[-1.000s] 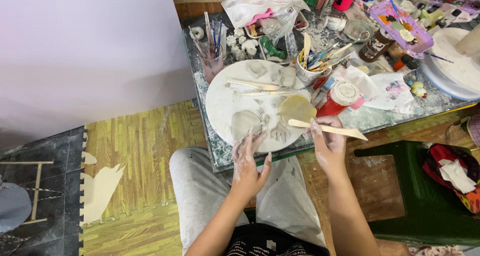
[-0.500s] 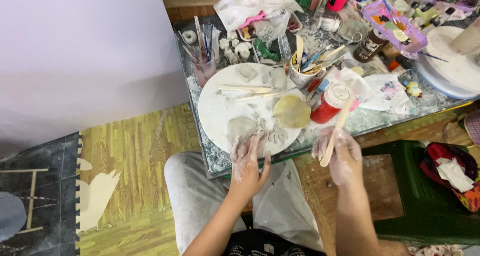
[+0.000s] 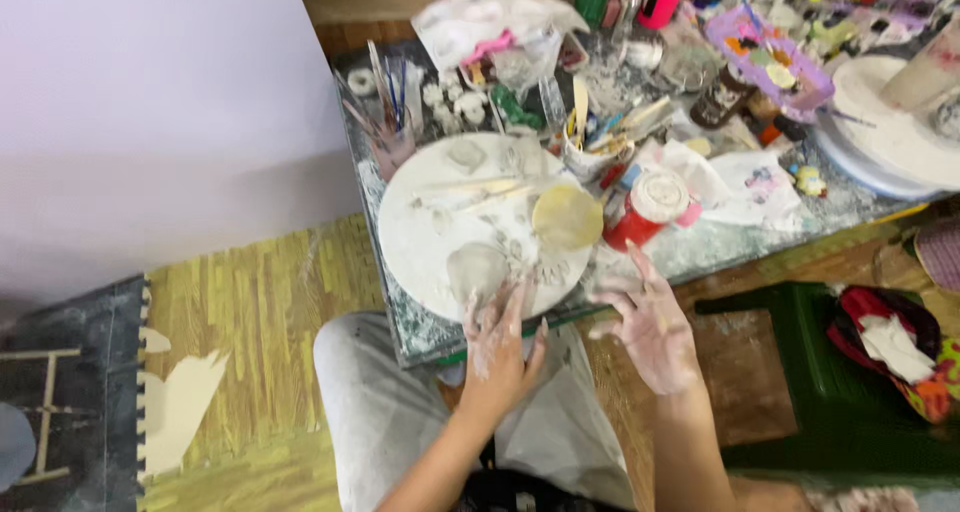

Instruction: The person shapes a lump of clay on a rotating plate using a wooden modeling tool and their hands. They repeatedly smooth and refine the surface of the clay piece, occasionally switching between the tool and direct hand contact.

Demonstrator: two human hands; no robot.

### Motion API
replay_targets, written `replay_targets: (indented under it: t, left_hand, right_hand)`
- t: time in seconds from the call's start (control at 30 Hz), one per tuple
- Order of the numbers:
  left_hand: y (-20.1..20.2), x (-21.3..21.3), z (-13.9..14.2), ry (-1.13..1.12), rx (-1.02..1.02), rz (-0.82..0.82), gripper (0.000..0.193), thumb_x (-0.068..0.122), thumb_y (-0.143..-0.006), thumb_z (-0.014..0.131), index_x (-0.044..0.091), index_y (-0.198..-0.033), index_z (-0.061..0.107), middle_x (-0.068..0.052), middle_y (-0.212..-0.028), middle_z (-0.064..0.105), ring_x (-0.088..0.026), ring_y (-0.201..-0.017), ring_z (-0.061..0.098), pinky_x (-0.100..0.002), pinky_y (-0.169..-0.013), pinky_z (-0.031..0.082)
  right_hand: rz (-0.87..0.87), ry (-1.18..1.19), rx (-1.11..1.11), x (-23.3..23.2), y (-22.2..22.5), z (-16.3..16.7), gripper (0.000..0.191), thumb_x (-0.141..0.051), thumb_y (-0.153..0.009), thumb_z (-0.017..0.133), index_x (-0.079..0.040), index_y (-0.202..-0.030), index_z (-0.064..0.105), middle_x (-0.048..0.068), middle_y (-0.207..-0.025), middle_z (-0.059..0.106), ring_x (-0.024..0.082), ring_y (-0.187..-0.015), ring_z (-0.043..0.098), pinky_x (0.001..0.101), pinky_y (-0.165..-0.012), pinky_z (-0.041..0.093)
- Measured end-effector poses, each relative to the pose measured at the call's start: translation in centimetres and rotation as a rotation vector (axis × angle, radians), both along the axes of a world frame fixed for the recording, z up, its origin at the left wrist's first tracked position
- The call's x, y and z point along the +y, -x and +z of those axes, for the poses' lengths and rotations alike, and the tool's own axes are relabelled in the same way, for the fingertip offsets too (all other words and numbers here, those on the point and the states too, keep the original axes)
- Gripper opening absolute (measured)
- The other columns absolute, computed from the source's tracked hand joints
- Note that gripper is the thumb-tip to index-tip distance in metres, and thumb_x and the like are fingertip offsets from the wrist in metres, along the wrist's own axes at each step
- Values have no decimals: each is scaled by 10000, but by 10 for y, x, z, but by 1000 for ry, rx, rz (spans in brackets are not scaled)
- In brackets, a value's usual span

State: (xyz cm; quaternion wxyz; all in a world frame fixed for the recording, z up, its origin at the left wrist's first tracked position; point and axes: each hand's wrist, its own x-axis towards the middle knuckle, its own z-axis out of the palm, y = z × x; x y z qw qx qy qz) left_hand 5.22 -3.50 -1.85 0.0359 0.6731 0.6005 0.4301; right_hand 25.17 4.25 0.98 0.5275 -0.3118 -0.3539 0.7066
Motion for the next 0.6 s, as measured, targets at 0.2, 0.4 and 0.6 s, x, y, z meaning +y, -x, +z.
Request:
replay_targets:
  t: [0.2, 0.4, 0.6]
  left_hand:
    - [3, -1, 3, 49, -48, -75, 827, 121, -884, 656, -89, -1557, 224, -254, -1450, 560, -375, -1386, 497, -601, -1223, 169]
    - [20, 12, 10, -2, 20, -104, 776, 113, -877, 649, -89, -1527, 275, -235, -1422, 592, -388, -1351, 554, -594, -1263, 162]
    - [46, 35, 17, -47, 222, -296, 805, 128, -846, 655, -15, -1565, 322, -177, -1445, 611, -336, -1344, 595, -536, -1227, 243]
  right_hand:
    - [94, -395, -115, -15, 1, -23, 537, -357, -1195, 391, 61, -1494, 545, 127, -909, 726, 216, -850, 649, 351, -844, 529]
    - [-83, -479, -597, -27, 12, -58, 370, -163, -1139, 408, -2, -1332, 680, 74, -829, 619, 119, -738, 572, 255, -665, 499]
    - [-137, -851, -823, -15, 33, -38, 212, 48, -932, 648, -15, -1130, 692, 97, -949, 722, 141, -790, 706, 267, -675, 565]
